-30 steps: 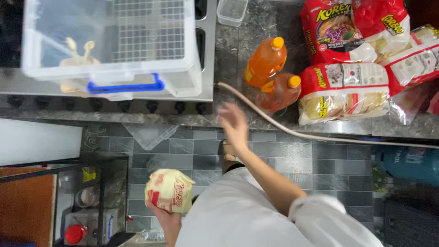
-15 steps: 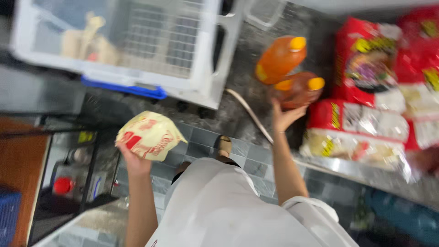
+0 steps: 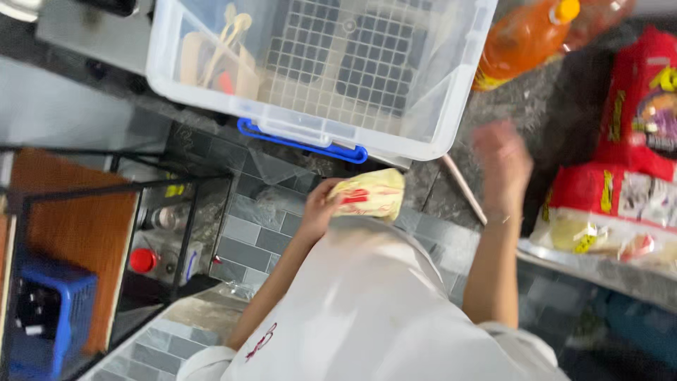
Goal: The person unpacks multiple packages of instant noodles from a large plastic bag and places the noodle blocks into a clear plastic container. They handle the packages by hand, opening them and removing the contents one by one.
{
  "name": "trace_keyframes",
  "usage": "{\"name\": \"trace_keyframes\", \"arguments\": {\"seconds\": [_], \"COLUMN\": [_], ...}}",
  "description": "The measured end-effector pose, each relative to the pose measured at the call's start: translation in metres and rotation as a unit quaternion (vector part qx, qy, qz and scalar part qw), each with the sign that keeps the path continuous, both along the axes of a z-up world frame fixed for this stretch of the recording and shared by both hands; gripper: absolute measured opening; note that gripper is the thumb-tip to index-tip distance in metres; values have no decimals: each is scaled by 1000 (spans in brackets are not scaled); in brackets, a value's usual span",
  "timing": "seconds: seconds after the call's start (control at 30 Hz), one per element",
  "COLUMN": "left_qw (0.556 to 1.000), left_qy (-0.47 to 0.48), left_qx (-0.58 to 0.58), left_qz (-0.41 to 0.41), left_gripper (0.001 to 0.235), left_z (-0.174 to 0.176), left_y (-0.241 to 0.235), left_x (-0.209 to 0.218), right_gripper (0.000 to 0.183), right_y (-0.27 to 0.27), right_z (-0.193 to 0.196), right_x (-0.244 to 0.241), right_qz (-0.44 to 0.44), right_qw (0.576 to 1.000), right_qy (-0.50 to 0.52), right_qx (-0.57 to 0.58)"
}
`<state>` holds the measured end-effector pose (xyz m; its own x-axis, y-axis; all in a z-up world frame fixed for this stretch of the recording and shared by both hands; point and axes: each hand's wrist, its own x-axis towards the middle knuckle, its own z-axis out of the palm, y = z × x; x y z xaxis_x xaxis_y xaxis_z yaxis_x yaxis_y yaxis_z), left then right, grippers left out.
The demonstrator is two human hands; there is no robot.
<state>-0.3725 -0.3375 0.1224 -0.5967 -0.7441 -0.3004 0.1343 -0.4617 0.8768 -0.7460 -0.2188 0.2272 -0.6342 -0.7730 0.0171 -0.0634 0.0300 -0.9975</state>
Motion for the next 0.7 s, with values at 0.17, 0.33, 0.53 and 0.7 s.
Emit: {"name": "trace_keyframes", "arguments": {"seconds": [0.17, 0.33, 0.53, 0.7], "left_qw": [979, 952, 952, 964], "left_qy": [92, 166, 55, 39], "left_qx": [14, 23, -127, -141], "left_qz": [-179, -257, -274, -222], "left_gripper": [35, 30, 49, 31], "left_z": [81, 100, 127, 124], "left_y": [-37, -32, -9, 36], "left_x": [-39, -76, -132, -190], "right_gripper": [53, 19, 12, 8], "right_y": [6, 48, 71, 123], "right_z": [60, 77, 89, 83], "right_x": [121, 123, 106, 42], "right_qz": [62, -94, -160, -152], "right_qw": [993, 980, 984, 984], "right_qy": [-93, 118, -79, -97], "right_qx": [40, 127, -25, -2]}}
